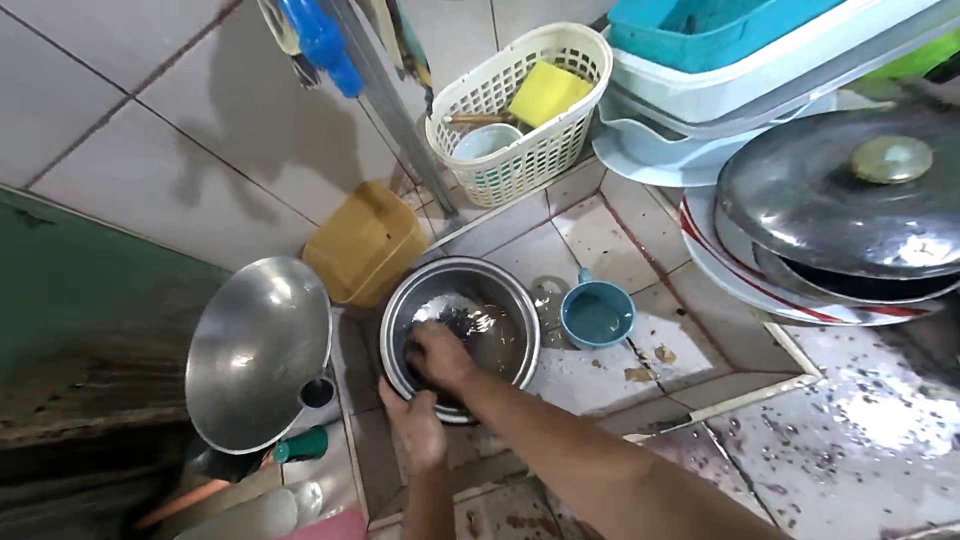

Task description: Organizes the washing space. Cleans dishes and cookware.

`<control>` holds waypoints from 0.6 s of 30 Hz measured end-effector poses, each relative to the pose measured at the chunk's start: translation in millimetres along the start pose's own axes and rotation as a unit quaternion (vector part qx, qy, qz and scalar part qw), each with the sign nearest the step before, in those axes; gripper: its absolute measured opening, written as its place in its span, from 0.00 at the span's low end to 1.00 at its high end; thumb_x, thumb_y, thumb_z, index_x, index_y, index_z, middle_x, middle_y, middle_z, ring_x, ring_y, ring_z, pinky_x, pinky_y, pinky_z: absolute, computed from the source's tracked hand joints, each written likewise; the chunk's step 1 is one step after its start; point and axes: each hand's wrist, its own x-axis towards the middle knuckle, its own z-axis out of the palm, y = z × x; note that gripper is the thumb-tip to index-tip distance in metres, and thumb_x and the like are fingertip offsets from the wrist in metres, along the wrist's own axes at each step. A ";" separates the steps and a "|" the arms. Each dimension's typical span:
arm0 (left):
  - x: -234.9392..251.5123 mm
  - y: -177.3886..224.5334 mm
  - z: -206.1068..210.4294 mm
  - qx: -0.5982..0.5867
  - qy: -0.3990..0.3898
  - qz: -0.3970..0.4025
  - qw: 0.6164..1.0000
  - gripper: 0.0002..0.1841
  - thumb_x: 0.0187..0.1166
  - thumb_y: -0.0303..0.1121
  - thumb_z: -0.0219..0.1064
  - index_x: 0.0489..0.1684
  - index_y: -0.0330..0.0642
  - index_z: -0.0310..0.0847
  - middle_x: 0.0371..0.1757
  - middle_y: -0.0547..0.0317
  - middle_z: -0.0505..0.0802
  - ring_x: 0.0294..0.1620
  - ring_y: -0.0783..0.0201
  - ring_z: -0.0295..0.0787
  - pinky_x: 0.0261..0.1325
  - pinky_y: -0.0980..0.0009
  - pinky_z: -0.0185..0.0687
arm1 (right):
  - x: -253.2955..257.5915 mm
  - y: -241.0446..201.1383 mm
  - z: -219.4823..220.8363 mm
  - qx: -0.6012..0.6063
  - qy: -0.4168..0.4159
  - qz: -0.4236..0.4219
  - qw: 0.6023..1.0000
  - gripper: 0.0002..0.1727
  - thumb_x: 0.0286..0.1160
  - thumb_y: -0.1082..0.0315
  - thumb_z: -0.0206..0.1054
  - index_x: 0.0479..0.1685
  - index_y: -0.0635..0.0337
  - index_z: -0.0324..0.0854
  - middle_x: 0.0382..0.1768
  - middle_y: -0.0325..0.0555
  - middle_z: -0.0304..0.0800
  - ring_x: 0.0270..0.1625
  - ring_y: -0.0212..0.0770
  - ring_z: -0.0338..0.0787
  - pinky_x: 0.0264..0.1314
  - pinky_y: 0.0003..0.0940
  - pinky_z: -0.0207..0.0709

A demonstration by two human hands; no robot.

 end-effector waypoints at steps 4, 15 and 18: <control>24.7 39.4 -24.2 0.158 -0.037 0.004 0.987 0.40 0.62 0.11 0.62 0.82 0.45 0.68 0.68 0.45 0.85 0.61 0.53 0.87 0.54 0.51 0.87 | -29.6 -2.1 10.9 0.038 -0.129 -0.046 0.990 0.12 0.78 0.73 0.70 0.57 0.64 0.89 0.63 0.59 0.88 0.68 0.55 0.86 0.76 0.54 0.77; 39.6 58.2 -18.1 0.215 -0.093 -0.007 0.972 0.42 0.57 0.09 0.63 0.79 0.53 0.71 0.68 0.49 0.87 0.60 0.53 0.88 0.53 0.50 0.87 | 15.1 -7.4 -14.1 -0.039 0.068 0.051 0.996 0.13 0.80 0.71 0.64 0.56 0.65 0.89 0.65 0.61 0.86 0.74 0.60 0.82 0.75 0.56 0.77; 39.5 56.0 -18.7 0.211 -0.110 0.001 0.971 0.44 0.58 0.10 0.62 0.82 0.55 0.68 0.71 0.52 0.86 0.63 0.55 0.87 0.55 0.51 0.87 | 6.7 -6.8 -1.0 -0.042 0.084 0.013 0.995 0.11 0.78 0.73 0.66 0.51 0.68 0.89 0.61 0.62 0.88 0.71 0.60 0.83 0.76 0.53 0.76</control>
